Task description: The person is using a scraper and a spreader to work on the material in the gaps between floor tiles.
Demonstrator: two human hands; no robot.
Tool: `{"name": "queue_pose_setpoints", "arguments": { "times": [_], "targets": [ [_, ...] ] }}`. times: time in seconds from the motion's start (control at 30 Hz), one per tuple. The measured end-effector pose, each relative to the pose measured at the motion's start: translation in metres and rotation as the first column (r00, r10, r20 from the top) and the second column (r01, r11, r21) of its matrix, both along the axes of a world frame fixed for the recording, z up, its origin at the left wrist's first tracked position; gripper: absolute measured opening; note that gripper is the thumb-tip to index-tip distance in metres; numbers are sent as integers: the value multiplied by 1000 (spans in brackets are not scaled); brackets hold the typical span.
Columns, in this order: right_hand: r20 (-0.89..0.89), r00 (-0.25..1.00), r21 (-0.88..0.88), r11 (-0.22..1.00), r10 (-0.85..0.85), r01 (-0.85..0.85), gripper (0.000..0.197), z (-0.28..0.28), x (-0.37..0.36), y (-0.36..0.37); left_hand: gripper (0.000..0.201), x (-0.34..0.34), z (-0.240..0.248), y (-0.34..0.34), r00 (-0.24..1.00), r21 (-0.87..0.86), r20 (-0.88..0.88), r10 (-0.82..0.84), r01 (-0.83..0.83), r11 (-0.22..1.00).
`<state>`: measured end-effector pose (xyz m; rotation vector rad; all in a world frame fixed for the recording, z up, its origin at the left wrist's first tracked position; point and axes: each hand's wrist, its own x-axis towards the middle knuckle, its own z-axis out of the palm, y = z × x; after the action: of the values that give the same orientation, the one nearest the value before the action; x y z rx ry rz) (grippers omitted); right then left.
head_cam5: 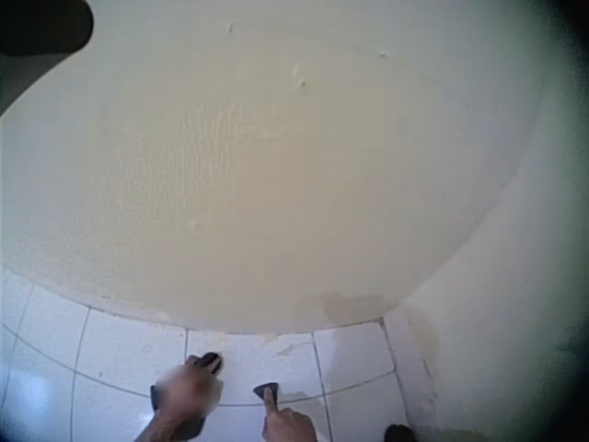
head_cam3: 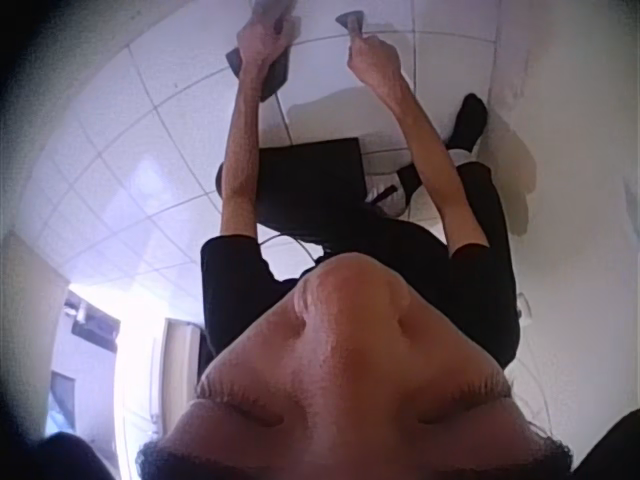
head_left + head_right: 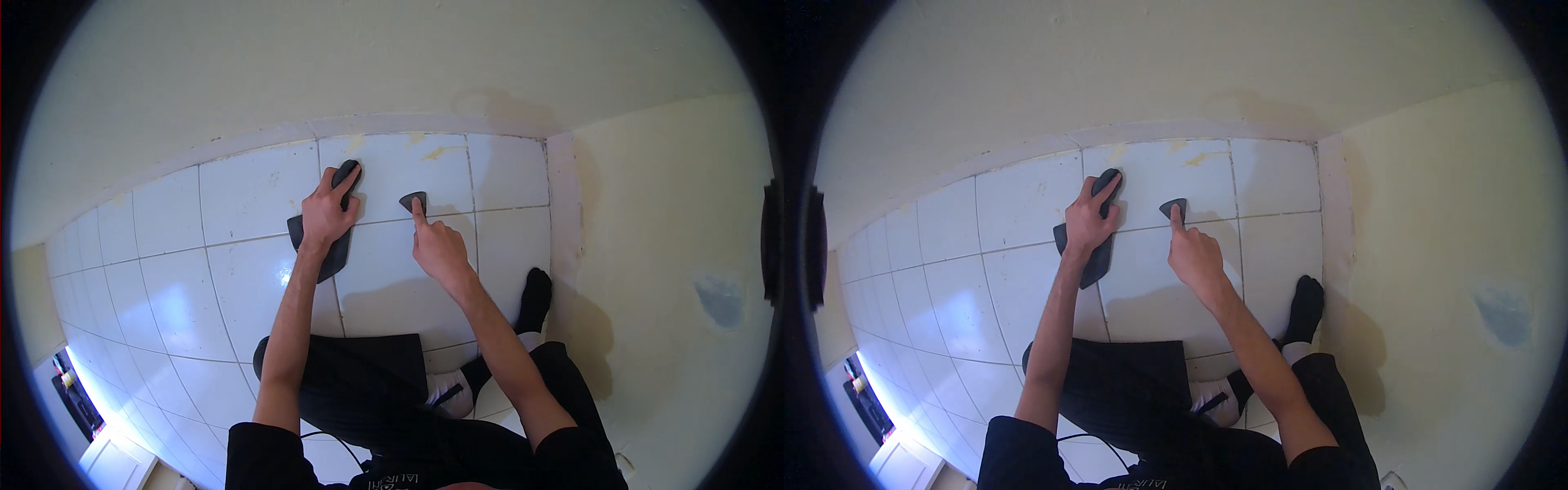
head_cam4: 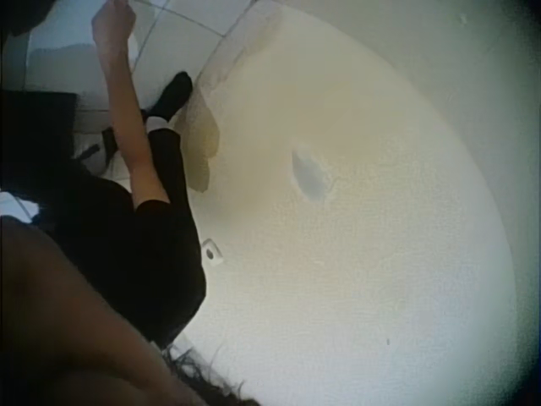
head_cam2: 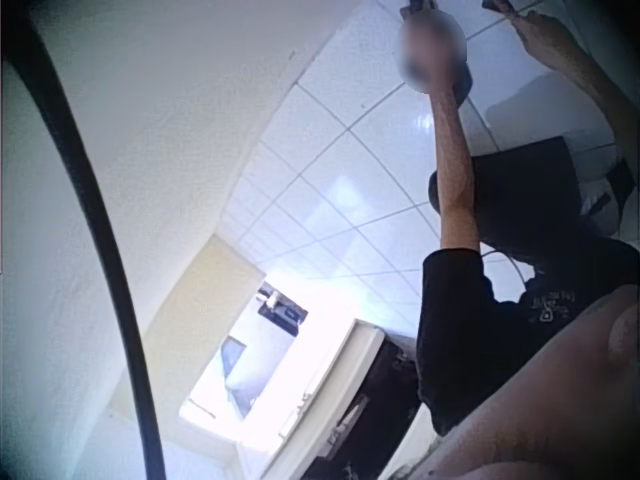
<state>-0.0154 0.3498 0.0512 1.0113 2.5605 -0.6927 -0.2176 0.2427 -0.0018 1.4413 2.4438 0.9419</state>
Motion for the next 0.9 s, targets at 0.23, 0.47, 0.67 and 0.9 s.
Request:
{"name": "queue_pose_setpoints", "arguments": {
  "times": [0.23, 0.47, 0.67, 0.9],
  "targets": [
    [38, 999, 25, 1000, -6, 5, 62, 1, -4, -2, 54, 0, -1, -1, 1000, -8, 18, 4, -4, 1000],
    [45, 975, 96, 972, -217, 212, 52, -3, 25, 19, 54, -2, -2, -1, 1000, 7, -25, -8, 8, 1000],
    [-17, 954, 149, 943, -299, 298, 53, -13, 52, 29, 54, -2, -2, -1, 1000, -2, 10, -5, 5, 1000],
    [-93, 953, 70, 953, -287, 294, 54, -13, 47, 27, 53, 0, -2, 0, 1000, 19, -9, 5, -5, 1000]
  ]
}}
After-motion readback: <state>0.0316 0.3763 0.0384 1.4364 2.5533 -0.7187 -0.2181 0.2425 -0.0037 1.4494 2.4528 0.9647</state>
